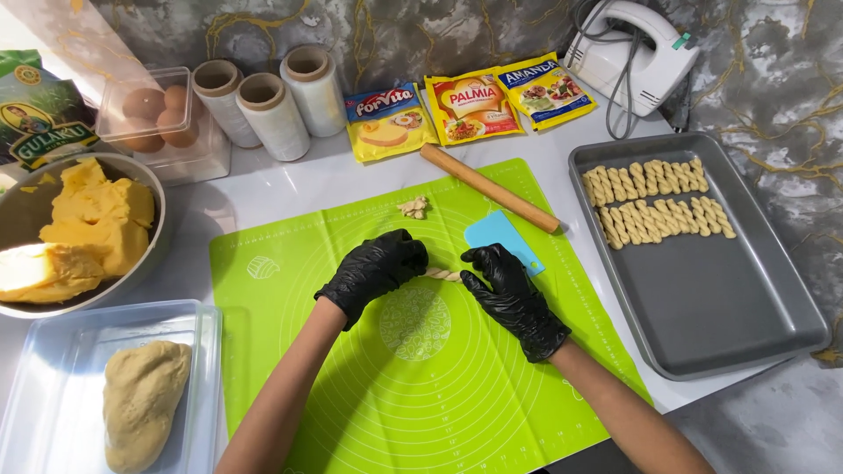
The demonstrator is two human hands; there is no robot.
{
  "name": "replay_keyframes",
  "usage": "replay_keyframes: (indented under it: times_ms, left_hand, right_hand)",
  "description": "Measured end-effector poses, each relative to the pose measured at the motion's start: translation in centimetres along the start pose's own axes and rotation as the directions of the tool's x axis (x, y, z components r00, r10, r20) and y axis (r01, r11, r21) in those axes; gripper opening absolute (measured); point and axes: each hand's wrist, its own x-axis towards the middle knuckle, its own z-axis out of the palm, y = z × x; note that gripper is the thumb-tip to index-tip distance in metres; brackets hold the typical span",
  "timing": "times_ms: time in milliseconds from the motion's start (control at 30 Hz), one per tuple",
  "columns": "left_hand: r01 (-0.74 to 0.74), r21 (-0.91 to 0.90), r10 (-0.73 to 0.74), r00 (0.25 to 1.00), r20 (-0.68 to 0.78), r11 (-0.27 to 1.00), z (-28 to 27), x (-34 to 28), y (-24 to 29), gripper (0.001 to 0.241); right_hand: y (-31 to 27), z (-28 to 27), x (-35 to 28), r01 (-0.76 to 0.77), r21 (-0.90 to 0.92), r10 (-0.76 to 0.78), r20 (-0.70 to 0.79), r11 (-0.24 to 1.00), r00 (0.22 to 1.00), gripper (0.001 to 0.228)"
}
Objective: Cutting strips of dough from a rolled sheet using a scraper, twisting them into shapes, and placing them on a baking tray.
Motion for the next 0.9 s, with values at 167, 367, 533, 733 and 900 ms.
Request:
replay_keyframes:
  times_ms: [167,367,533,733,900]
  left_hand:
    - [-0.065,-0.058,0.062,0.996,-0.064,0.996,0.9,-0.4,0.0,0.043]
    - [-0.136,-0.017,0.133,0.984,-0.115,0.991,2.6,0.5,-1.4,0.048]
    - [-0.056,0.003,0.056,0.994,-0.093,0.998,1.1,-0.1,-0.9,0.044]
    - [-0.074,0.014,0.074,0.995,-0.063,0.997,1.6,0.4,-1.2,0.037]
    - [-0.140,-0.093,0.126,0.982,-0.140,0.986,0.9,-0.7,0.2,0.038]
  right_hand:
    - [0.8,0.5,-0.5,0.102,-0.113,-0.098,0.038,0.988,0.994,0.021]
    - [-5.0,-1.7,0.0,0.022,-0.091,-0.017,0.049,0.996,0.999,0.026]
    - [-5.6,-2.2,-0.3,-0.195,0.010,0.191,0.173,0.981,0.966,0.040]
    - [-5.2,-1.5,-0.6,-0.126,0.067,0.118,0.108,0.990,0.987,0.042]
    - [-0.7,0.1,-0.8,0.019,-0.040,-0.017,0.053,0.999,0.998,0.026]
